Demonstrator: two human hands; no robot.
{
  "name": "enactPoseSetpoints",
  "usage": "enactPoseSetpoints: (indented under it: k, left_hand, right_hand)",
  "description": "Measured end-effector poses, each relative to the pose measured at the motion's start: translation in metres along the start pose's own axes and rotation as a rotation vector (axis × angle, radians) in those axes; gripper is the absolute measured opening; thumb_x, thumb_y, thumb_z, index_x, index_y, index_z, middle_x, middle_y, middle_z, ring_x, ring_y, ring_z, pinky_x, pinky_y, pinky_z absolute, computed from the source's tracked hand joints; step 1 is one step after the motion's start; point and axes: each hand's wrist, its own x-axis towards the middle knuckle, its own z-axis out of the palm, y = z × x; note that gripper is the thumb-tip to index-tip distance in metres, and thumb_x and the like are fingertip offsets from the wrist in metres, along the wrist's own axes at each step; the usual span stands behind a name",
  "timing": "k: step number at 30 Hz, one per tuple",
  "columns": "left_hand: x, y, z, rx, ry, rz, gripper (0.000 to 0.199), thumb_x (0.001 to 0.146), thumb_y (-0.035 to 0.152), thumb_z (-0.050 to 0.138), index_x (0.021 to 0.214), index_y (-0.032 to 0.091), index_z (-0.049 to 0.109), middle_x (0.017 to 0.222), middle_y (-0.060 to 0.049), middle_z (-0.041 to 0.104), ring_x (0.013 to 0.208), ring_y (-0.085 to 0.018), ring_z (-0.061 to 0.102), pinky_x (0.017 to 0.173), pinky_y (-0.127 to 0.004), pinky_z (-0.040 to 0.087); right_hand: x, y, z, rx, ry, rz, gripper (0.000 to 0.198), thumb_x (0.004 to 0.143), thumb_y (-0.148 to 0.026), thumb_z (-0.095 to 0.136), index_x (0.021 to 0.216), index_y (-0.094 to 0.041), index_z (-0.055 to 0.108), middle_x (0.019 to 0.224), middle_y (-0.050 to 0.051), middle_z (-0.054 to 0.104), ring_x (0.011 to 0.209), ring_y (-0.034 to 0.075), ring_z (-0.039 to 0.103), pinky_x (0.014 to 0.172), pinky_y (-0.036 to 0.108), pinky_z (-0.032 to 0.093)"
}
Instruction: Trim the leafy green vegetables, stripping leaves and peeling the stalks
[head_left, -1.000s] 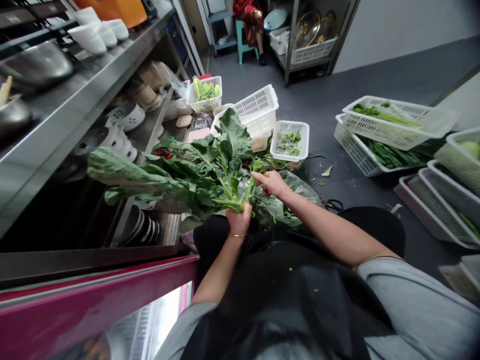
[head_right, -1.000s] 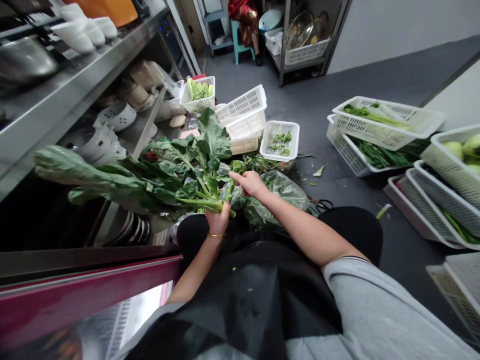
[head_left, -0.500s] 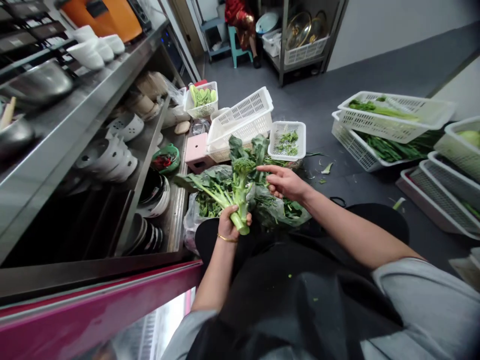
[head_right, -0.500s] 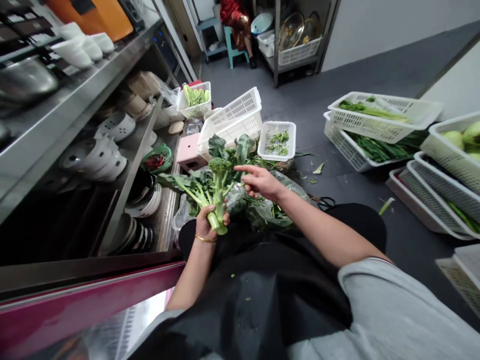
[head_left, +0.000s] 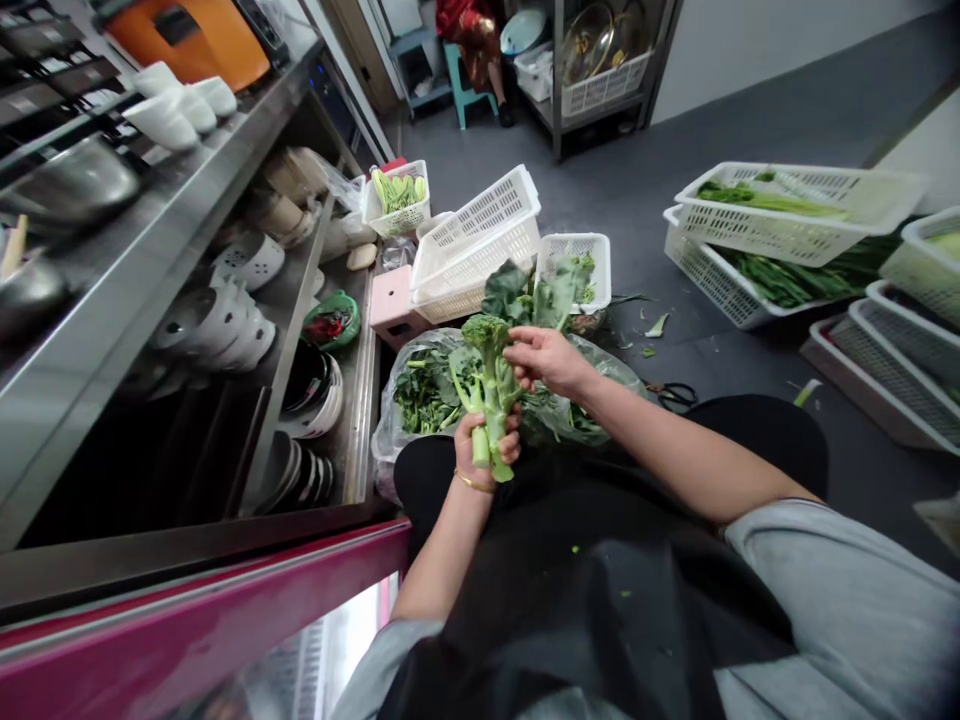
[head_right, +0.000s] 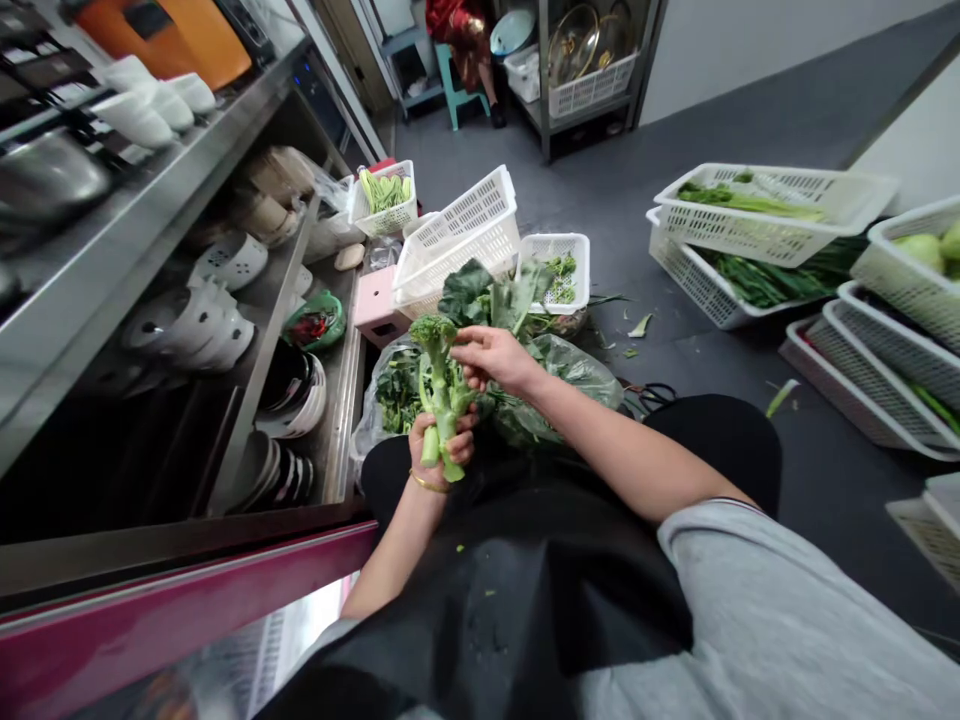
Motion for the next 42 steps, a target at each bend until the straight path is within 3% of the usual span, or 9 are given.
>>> enactPoseSetpoints:
  k: [5, 10, 19, 24, 28, 30, 36, 39, 42]
  left_hand:
    - [0.002, -0.008, 0.002, -0.070, 0.044, -0.054, 0.042, 0.062, 0.036, 0.054, 0.093, 0.008, 0.059, 0.065, -0.002, 0.051, 0.037, -0.003, 0.031, 0.034, -0.019, 0.022]
    - [0.012, -0.010, 0.006, -0.055, 0.385, 0.229, 0.017, 0.060, 0.026, 0.056, 0.072, 0.014, 0.054, 0.058, -0.001, 0.055, 0.040, -0.009, 0.049, 0.038, -0.019, 0.035]
    - [0.015, -0.028, -0.004, 0.276, 0.573, 0.640, 0.028, 0.060, 0.030, 0.067, 0.077, 0.014, 0.052, 0.052, 0.001, 0.058, 0.042, -0.016, 0.058, 0.043, -0.024, 0.043]
    - [0.019, -0.028, -0.006, 0.270, 0.600, 0.605, 0.033, 0.055, 0.027, 0.071, 0.078, 0.015, 0.051, 0.056, 0.003, 0.058, 0.040, -0.015, 0.057, 0.042, -0.024, 0.044]
    - [0.021, -0.020, -0.011, 0.157, 0.603, 0.474, 0.026, 0.055, 0.031, 0.067, 0.066, 0.015, 0.050, 0.048, 0.003, 0.053, 0.039, -0.013, 0.055, 0.044, -0.025, 0.046]
    - [0.024, -0.017, -0.015, 0.139, 0.624, 0.441, 0.025, 0.055, 0.032, 0.066, 0.065, 0.014, 0.051, 0.048, 0.002, 0.055, 0.038, -0.014, 0.055, 0.042, -0.025, 0.046]
    - [0.038, -0.013, -0.033, 0.271, 0.732, 0.650, 0.030, 0.054, 0.031, 0.071, 0.071, 0.015, 0.051, 0.052, 0.002, 0.057, 0.040, -0.016, 0.058, 0.043, -0.026, 0.045]
    - [0.044, -0.018, -0.039, 0.365, 0.733, 0.736, 0.031, 0.057, 0.034, 0.073, 0.072, 0.016, 0.053, 0.057, 0.003, 0.058, 0.043, -0.015, 0.059, 0.049, -0.028, 0.049]
    - [0.045, -0.029, -0.035, 0.513, 0.665, 0.761, 0.028, 0.057, 0.032, 0.075, 0.075, 0.017, 0.059, 0.068, -0.001, 0.064, 0.064, -0.018, 0.065, 0.066, -0.031, 0.052]
  right_hand:
    - [0.006, -0.009, 0.005, -0.388, 0.032, -0.152, 0.023, 0.079, -0.039, 0.062, 0.077, -0.018, 0.052, 0.054, -0.003, 0.055, 0.046, 0.010, 0.051, 0.043, 0.021, 0.039]
    - [-0.031, 0.010, 0.030, -0.873, 0.123, -0.452, 0.019, 0.082, -0.031, 0.053, 0.068, -0.018, 0.049, 0.063, 0.003, 0.056, 0.060, 0.013, 0.053, 0.056, 0.024, 0.039]
    - [0.017, 0.011, -0.007, -0.507, 0.117, 0.166, 0.023, 0.082, -0.038, 0.056, 0.072, -0.020, 0.045, 0.049, -0.004, 0.051, 0.041, 0.013, 0.051, 0.042, 0.022, 0.035]
    - [0.011, 0.032, 0.005, -1.052, 0.193, -0.348, 0.014, 0.083, -0.028, 0.051, 0.073, -0.018, 0.047, 0.060, 0.001, 0.054, 0.055, 0.013, 0.052, 0.052, 0.024, 0.037]
    - [-0.011, 0.039, 0.014, -1.350, -0.280, -0.836, 0.018, 0.089, -0.022, 0.040, 0.074, -0.018, 0.050, 0.064, 0.002, 0.054, 0.057, 0.013, 0.049, 0.052, 0.024, 0.036]
    - [-0.011, 0.025, 0.000, -1.328, -0.306, -0.881, 0.022, 0.092, -0.026, 0.038, 0.079, -0.018, 0.053, 0.067, 0.002, 0.056, 0.060, 0.013, 0.051, 0.056, 0.023, 0.039]
    - [0.047, -0.038, -0.099, -1.360, 0.459, -0.150, 0.049, 0.086, -0.050, 0.052, 0.113, -0.009, 0.054, 0.088, 0.014, 0.064, 0.082, 0.023, 0.060, 0.072, 0.034, 0.047]
    - [0.049, -0.009, -0.090, -1.194, 0.203, 0.240, 0.062, 0.074, -0.057, 0.064, 0.112, -0.008, 0.059, 0.085, 0.013, 0.067, 0.074, 0.023, 0.062, 0.066, 0.033, 0.049]
    - [0.016, 0.039, -0.042, -0.721, -0.134, 0.297, 0.048, 0.077, -0.053, 0.061, 0.104, -0.014, 0.065, 0.078, 0.005, 0.068, 0.064, 0.016, 0.062, 0.057, 0.026, 0.049]
